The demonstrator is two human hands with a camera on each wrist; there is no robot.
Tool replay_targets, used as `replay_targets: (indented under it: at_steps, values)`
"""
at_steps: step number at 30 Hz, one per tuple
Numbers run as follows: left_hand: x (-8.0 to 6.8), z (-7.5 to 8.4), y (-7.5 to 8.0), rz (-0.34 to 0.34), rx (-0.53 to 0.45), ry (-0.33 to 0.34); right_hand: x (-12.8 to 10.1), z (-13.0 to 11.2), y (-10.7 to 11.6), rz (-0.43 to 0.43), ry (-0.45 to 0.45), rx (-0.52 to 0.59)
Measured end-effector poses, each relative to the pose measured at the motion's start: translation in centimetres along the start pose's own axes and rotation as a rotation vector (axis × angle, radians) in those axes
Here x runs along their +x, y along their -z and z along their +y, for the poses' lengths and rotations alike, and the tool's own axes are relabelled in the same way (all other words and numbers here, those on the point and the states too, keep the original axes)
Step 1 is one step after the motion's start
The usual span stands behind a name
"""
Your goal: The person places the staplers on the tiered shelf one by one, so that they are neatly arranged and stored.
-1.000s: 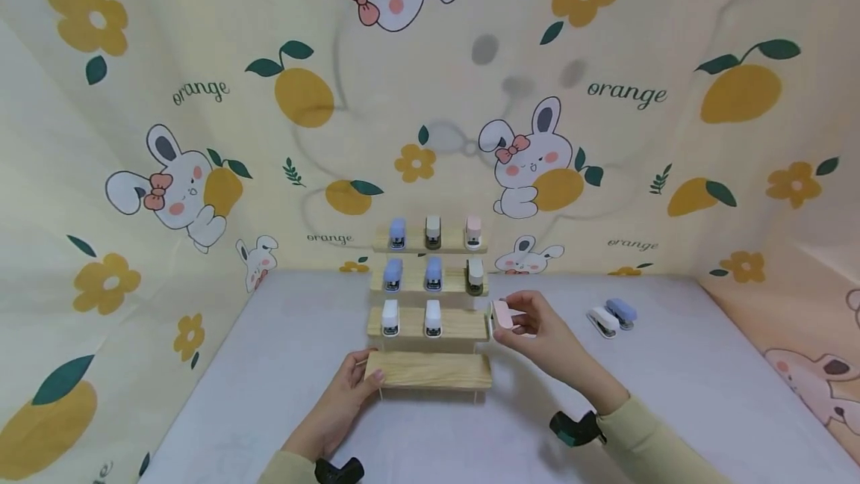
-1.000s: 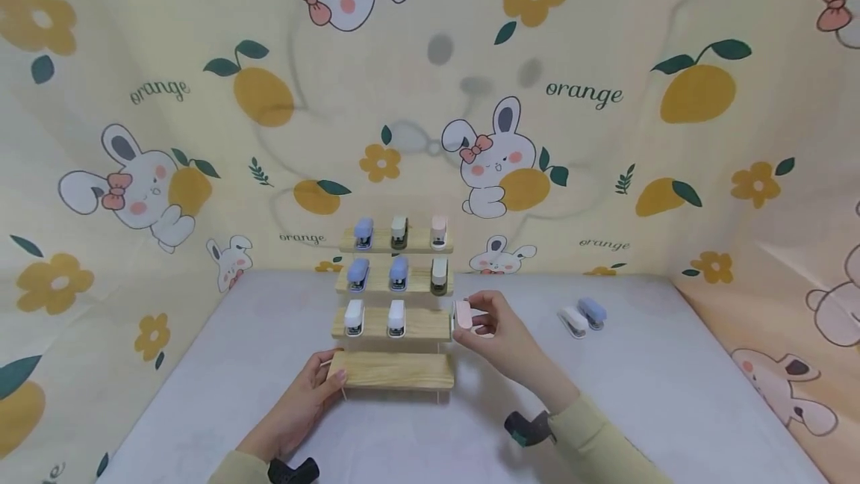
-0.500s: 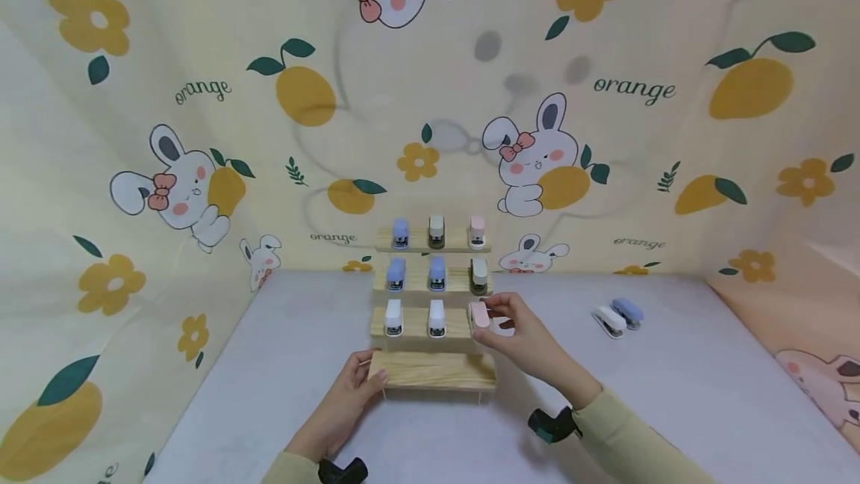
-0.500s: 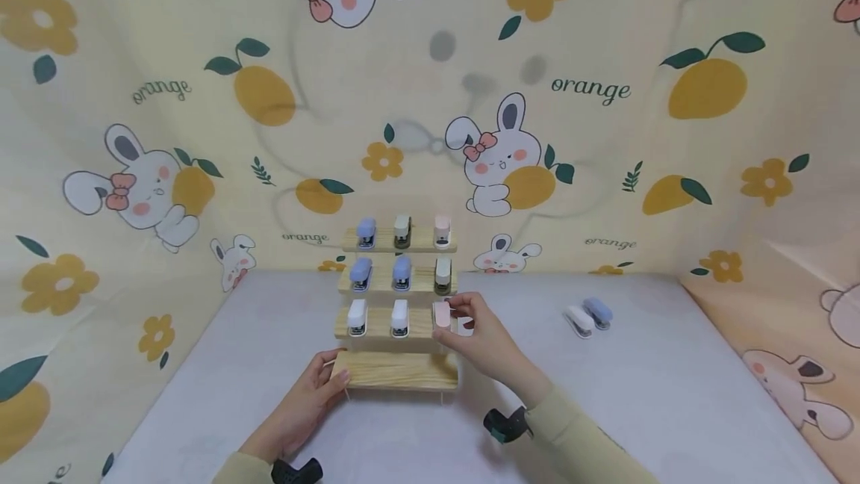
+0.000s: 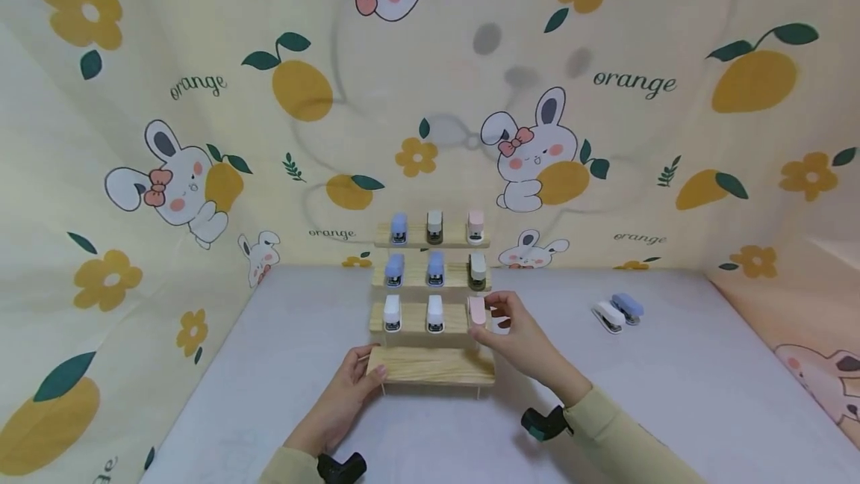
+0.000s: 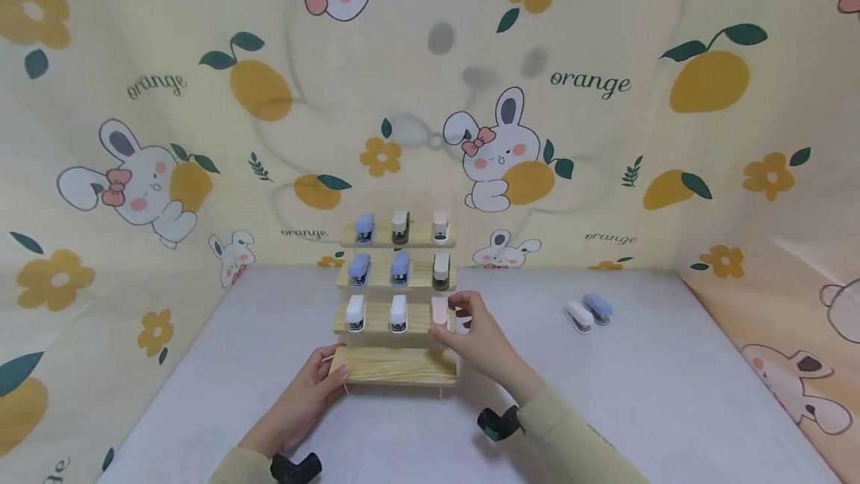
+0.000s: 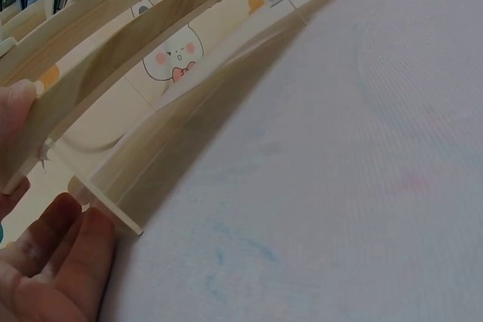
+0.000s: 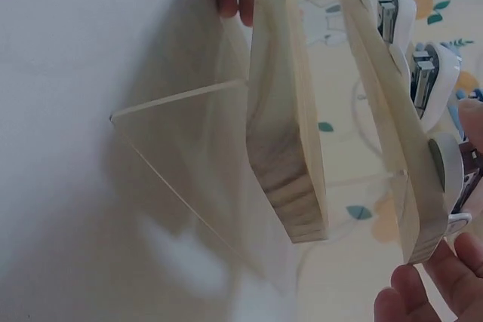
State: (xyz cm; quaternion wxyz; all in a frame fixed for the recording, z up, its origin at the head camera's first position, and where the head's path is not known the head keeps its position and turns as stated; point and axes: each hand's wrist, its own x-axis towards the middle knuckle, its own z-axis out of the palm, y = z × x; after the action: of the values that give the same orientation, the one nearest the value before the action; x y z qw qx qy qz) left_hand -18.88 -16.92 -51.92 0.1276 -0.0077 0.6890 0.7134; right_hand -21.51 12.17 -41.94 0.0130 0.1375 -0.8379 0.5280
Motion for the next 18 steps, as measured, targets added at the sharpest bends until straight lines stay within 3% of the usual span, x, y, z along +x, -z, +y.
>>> replay_targets:
  at_steps: [4,11,18]
  values:
    - [-0.2,-0.6,0.2,0.007,0.004,0.011,-0.1,0.2,-0.4,-0.015,-0.030,0.005]
    - [-0.2,-0.7,0.4,0.027,-0.002,-0.016,0.9,2.4,-0.7,-0.004,0.013,-0.023]
    - [0.0,-0.1,-0.2,0.020,0.016,-0.020,0.4,3.9,1.2,0.002,0.065,-0.032]
